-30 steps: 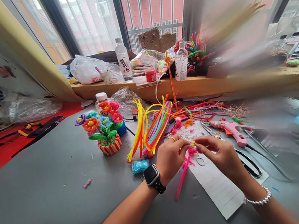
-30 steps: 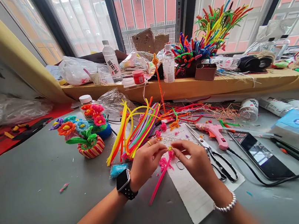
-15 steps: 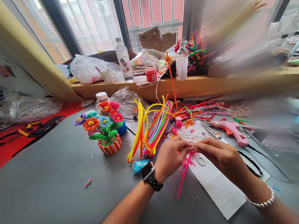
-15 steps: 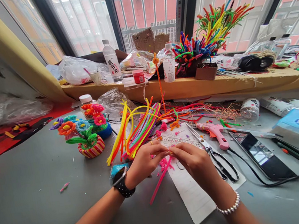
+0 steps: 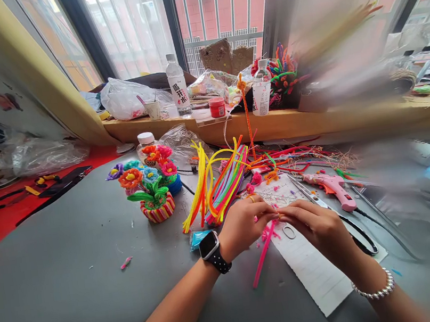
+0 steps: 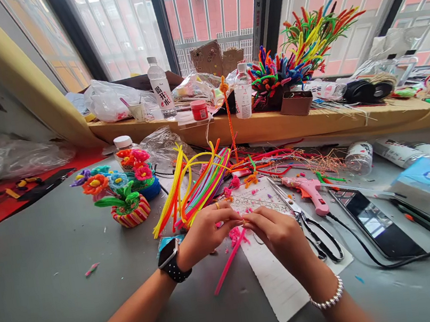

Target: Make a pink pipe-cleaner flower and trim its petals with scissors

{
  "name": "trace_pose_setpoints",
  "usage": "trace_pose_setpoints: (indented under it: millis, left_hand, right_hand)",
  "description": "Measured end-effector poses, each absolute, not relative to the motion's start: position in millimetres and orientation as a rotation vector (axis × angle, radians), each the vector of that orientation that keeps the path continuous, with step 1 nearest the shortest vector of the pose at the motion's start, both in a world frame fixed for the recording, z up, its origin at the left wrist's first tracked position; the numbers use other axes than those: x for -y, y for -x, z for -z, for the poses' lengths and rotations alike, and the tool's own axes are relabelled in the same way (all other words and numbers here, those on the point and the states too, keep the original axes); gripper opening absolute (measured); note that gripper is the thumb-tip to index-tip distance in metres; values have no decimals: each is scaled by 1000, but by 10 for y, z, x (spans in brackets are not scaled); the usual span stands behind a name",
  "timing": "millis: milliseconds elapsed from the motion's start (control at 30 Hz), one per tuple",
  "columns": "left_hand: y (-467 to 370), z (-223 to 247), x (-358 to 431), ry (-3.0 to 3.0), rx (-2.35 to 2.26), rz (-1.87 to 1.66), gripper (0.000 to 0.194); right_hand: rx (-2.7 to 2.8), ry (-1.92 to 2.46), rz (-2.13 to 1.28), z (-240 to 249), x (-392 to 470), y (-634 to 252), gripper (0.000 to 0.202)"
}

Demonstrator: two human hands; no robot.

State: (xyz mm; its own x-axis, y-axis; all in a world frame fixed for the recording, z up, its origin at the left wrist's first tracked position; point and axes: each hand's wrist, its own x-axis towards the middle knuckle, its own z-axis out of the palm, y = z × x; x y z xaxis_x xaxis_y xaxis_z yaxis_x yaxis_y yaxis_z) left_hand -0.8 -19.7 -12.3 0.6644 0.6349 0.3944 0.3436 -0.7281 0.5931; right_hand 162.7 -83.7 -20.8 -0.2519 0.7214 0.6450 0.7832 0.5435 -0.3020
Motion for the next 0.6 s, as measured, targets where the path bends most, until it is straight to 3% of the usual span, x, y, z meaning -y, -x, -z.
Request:
trace_pose_setpoints:
  millis: [600]
  left_hand:
    - [37, 66, 164, -2542, -615, -878, 18]
  right_hand:
    - [2056, 1159, 347, 227, 858, -1588, 15]
